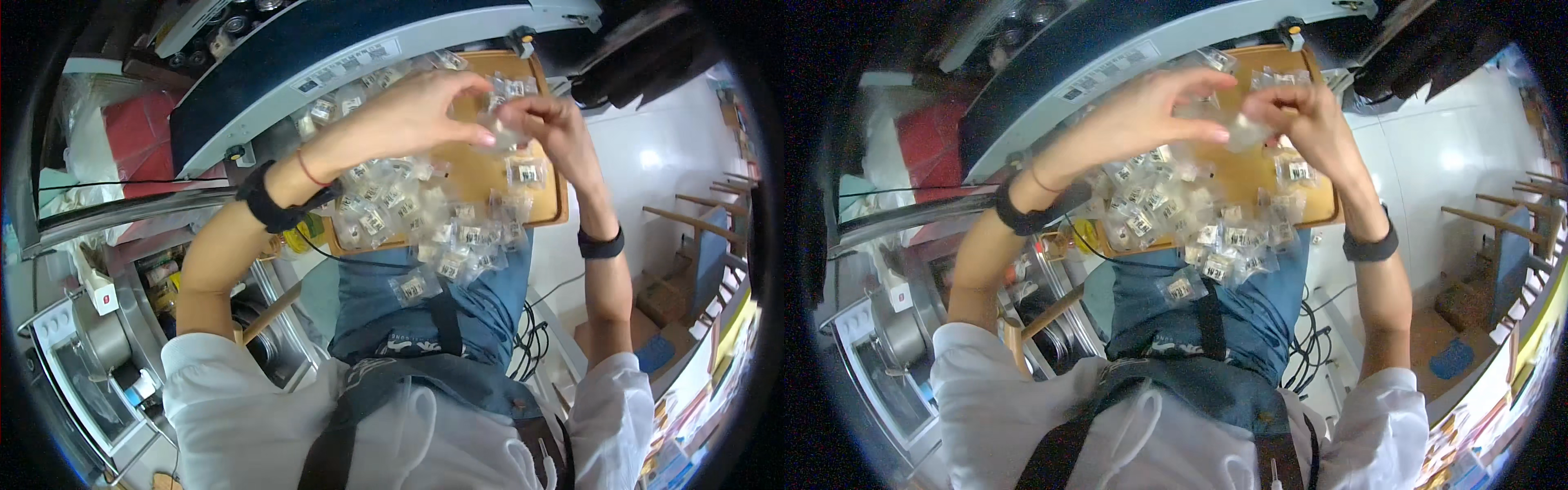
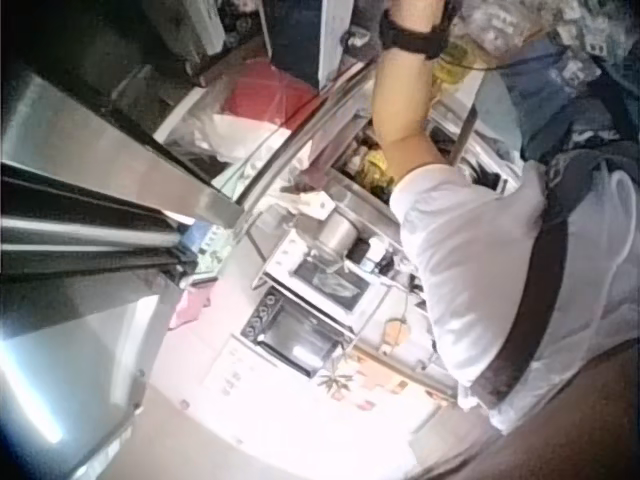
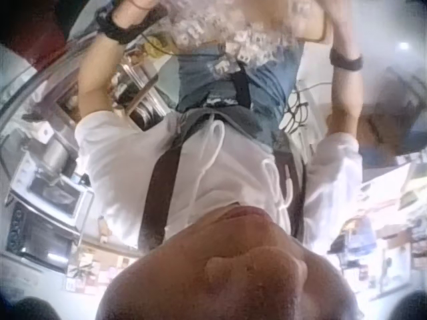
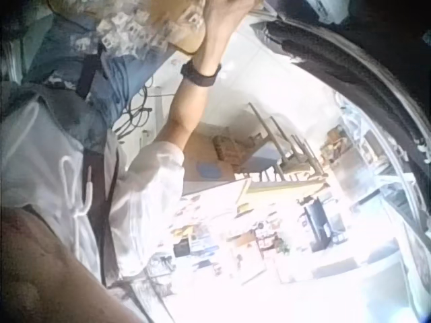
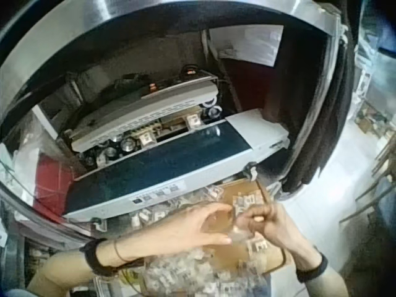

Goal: Sealing small plastic bags containing components using a heat-sealing machine.

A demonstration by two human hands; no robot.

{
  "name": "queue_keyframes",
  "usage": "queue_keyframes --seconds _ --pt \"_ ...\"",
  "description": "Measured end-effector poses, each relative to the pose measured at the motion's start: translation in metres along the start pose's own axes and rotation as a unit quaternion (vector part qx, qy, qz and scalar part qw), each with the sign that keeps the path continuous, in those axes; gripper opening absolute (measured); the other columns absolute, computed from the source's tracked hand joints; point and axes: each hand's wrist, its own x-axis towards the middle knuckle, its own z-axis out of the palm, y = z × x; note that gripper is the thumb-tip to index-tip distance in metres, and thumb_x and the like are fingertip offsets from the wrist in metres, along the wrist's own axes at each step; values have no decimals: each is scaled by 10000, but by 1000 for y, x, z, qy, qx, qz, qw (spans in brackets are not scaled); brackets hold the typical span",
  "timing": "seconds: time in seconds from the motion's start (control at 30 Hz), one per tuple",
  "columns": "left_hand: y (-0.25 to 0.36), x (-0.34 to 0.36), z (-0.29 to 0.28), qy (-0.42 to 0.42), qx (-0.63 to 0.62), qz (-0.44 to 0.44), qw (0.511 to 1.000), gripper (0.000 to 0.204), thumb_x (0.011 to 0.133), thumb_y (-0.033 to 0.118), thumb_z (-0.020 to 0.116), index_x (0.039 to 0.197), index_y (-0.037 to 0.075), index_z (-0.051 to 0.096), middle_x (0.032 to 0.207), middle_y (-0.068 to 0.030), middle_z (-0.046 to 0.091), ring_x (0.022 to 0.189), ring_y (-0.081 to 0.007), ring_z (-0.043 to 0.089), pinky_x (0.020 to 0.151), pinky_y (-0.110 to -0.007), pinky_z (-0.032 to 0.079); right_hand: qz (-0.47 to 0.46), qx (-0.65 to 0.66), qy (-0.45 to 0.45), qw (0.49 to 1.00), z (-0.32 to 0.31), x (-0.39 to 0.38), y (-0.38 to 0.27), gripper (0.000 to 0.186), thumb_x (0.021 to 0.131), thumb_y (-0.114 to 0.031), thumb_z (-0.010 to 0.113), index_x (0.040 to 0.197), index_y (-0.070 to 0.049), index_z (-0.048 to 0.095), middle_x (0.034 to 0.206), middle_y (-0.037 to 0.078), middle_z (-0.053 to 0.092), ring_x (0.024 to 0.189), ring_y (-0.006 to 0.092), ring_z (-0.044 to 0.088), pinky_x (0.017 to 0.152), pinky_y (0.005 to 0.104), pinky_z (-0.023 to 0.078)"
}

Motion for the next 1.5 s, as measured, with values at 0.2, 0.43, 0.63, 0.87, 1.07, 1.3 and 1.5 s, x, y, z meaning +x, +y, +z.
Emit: queue_keyframes --seconds 0.2,0.43,0.63,0.87,1.07,1.3,1.5 --pt "10 28 -5 78 -23 -25 996 360 746 259 629 945 -32 557 794 -73 624 776 -120 579 719 -247 436 -77 62 45 994 -15 26 -31 198 797 -182 577 833 11 600 721 26 583 558 78 522 565 199 433" --pt "-8 58 -14 129 -197 -34 971 198 776 156 609 899 9 563 839 -57 620 770 -87 573 668 -210 453 -119 60 138 981 -18 39 -37 179 762 -174 636 821 -6 622 702 14 596 624 56 524 595 187 434" --pt "-13 101 -35 158 -424 -90 887 199 799 157 577 919 0 549 910 -90 577 800 -144 577 708 -276 488 -130 101 135 977 -52 98 -37 110 762 -119 621 789 -13 630 688 15 603 591 48 505 557 171 405" --pt "-47 177 -54 205 -490 -128 837 197 789 163 590 925 24 555 893 -77 589 822 -161 578 725 -275 475 -168 52 195 965 -90 174 -26 109 724 -85 634 730 11 583 665 36 590 573 68 508 538 191 400" --pt "-96 235 -65 189 -608 -143 758 194 818 214 552 925 52 558 957 -89 569 887 -197 536 775 -316 463 -93 82 260 958 -109 238 -12 130 683 -56 647 767 -59 547 684 12 557 593 82 498 544 209 391" --pt "-110 248 -69 151 -598 -159 771 187 816 132 534 953 5 533 970 -116 538 912 -226 530 784 -317 495 -64 8 283 957 -131 312 8 159 660 -28 647 796 -24 565 667 32 562 524 99 491 479 224 377" --pt "-127 245 -56 312 -575 -115 747 181 826 109 511 984 22 522 972 -106 540 900 -215 541 776 -294 499 -55 75 178 980 -105 286 -11 318 701 -93 656 972 9 525 814 71 586 706 146 556 588 255 450"
